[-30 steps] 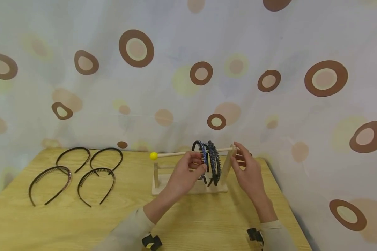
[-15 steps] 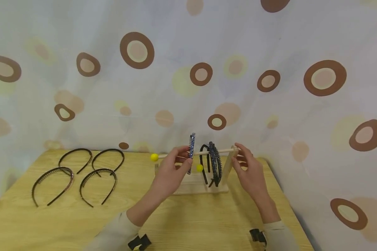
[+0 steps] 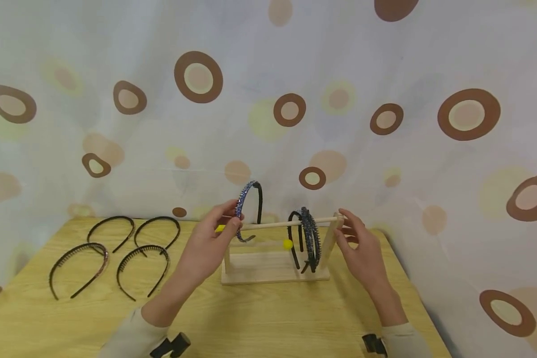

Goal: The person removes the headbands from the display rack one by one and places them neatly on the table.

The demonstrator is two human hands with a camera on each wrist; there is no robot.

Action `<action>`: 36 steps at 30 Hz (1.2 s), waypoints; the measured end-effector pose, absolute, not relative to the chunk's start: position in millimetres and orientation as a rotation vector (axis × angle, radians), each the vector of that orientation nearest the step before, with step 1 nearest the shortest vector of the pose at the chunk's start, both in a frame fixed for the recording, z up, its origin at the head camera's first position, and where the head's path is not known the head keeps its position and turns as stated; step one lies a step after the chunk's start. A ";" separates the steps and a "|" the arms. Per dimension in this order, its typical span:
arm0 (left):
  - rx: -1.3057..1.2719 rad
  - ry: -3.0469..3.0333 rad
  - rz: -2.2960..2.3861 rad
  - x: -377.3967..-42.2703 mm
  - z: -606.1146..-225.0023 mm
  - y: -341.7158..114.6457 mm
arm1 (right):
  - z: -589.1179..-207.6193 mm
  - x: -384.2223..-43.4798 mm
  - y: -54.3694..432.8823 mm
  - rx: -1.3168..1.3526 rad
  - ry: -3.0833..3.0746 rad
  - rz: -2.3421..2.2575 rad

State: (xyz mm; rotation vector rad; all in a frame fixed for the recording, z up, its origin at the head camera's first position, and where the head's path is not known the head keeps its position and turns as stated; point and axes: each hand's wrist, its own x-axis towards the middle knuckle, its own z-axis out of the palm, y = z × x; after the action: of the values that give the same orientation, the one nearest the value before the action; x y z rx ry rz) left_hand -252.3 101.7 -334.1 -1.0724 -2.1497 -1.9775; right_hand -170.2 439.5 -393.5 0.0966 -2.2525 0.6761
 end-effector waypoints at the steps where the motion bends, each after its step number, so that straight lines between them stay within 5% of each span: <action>1: -1.080 -2.143 -1.980 -253.5 -333.0 98.2 | -393.5 -170.2 439.4 0.105 -2.250 0.673; 12: -1.039 -2.192 -1.908 -279.4 -319.5 52.8 | -394.8 -168.4 438.5 0.101 -2.270 0.711; 23: -0.859 -2.292 -1.947 -339.4 -307.1 -2.6 | -393.3 -170.9 437.6 0.084 -2.264 0.728; 36: -0.653 -2.620 -1.869 -417.8 -375.8 -5.1 | -391.9 -164.8 447.7 0.025 -2.277 0.696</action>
State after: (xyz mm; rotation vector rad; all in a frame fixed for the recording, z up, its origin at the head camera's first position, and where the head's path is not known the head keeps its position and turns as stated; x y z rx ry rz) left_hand -417.8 -5.1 -375.8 -0.6527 -2.6204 -1.8691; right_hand -164.8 447.7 -391.9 0.0246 -2.2774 0.6959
